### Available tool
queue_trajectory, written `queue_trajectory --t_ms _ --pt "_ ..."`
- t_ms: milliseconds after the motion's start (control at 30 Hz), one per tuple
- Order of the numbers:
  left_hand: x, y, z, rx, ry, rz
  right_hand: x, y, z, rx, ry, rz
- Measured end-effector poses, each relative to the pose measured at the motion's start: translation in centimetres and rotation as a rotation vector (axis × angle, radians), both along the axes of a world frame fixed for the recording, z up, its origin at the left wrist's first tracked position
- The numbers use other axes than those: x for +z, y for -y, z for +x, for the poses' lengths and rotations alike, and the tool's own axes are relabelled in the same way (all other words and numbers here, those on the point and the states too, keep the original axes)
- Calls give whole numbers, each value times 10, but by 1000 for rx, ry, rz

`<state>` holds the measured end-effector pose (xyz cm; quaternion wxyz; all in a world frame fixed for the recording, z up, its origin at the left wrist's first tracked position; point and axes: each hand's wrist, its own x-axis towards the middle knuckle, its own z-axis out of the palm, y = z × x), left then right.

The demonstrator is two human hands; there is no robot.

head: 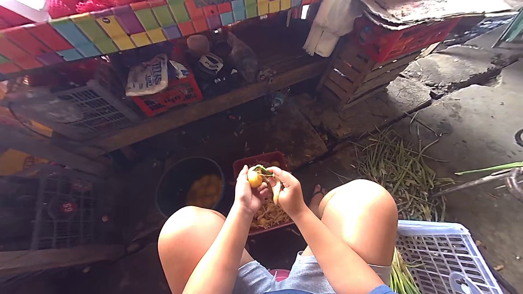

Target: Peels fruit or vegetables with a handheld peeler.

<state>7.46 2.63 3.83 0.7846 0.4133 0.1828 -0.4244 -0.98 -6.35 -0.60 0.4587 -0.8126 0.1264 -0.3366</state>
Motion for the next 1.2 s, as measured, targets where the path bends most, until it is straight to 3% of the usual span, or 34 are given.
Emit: queue_trajectory --t_ms 500,767,900,1033,1200 --pt "2 -5 -1 -11 13 40 6 -2 -2 15 61 -361" --pt "-5 5 -4 13 73 131 -1 0 1 -5 -53 -146" --pt "-9 9 -23 -111 207 250 2 11 8 -83 -207 0" --pt "-8 9 -25 -89 204 143 2 22 11 -104 -215 154" --pt "-2 3 -3 100 3 -26 -1 11 4 -37 -73 54"
